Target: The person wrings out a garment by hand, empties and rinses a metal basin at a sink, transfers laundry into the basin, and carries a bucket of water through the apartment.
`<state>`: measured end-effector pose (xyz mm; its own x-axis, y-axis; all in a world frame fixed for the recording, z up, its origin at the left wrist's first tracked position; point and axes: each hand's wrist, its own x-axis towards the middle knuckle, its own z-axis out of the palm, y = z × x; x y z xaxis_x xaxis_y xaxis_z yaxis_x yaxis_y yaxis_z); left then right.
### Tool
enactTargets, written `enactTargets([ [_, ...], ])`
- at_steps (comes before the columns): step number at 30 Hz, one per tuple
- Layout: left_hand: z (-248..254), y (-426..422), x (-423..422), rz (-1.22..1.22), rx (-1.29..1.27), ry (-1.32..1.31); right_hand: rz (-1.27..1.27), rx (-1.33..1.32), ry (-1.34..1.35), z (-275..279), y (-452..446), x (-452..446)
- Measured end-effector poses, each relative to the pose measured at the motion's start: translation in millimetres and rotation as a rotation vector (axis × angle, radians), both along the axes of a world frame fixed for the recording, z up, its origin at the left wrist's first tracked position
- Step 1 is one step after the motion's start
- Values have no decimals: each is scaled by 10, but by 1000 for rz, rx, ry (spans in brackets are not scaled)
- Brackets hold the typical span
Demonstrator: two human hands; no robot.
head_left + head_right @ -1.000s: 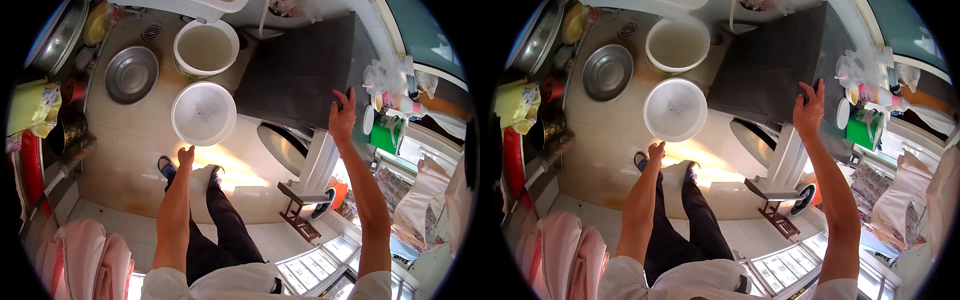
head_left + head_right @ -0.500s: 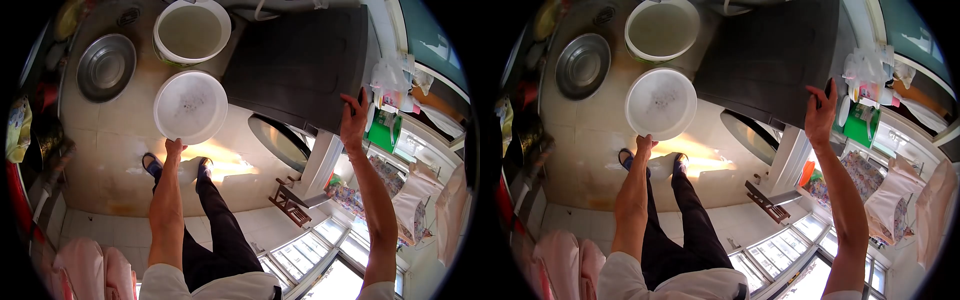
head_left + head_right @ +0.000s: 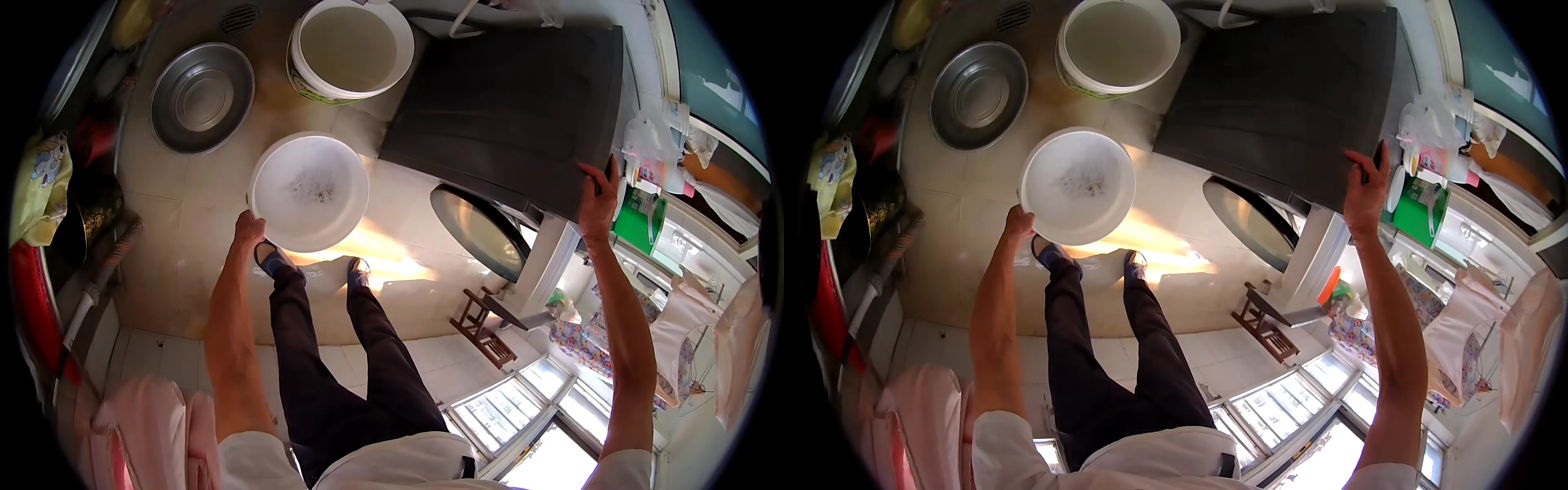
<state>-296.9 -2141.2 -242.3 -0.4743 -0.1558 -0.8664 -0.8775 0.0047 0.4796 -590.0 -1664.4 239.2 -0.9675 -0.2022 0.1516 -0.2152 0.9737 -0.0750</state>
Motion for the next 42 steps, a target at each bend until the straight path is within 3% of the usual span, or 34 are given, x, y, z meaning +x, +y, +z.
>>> enactTargets([
  [3, 228, -381, 120, -1, 27, -48, -26, -32, -34, -2, -7, -4],
  [15, 59, -1642, 1393, -24, 27, -165, 19, -41, -71, -37, 97, -23],
  [18, 373, -1762, 1470, 55, 52, -176, -6, -60, -69, -36, 119, -33],
  [22, 343, -1867, 1729, 82, 71, -219, 34, -66, -99, -28, 166, -38],
  [24, 351, -1810, 1751, 253, 89, -197, 18, -128, -82, -70, 167, -26],
  [27, 106, -1961, 1832, 9, -76, -195, -14, -146, -51, 3, -1, 8],
  [28, 388, -1889, 1560, -34, -227, 7, -2, -116, -47, 4, 11, 0],
  [29, 258, -1963, 1505, -45, -236, 20, 8, -87, -45, -6, 14, -3],
  [31, -59, -2094, 1317, -38, -1017, 388, -34, -130, -21, -22, -13, 4],
  [33, 987, -1614, 224, 65, -888, 432, 9, -12, 10, -5, -5, 4],
  [35, 1008, -1354, -407, 130, -682, 675, -10, -49, 5, 3, -11, 13],
  [37, 894, -984, -1102, 268, -364, 708, -15, -33, 15, 4, -34, 7],
  [39, 756, -659, -1765, 114, -308, 716, -12, -50, 31, 3, -42, 19],
  [42, 558, -119, -2507, 153, -191, 629, -80, -53, 2, 17, -63, -1],
])
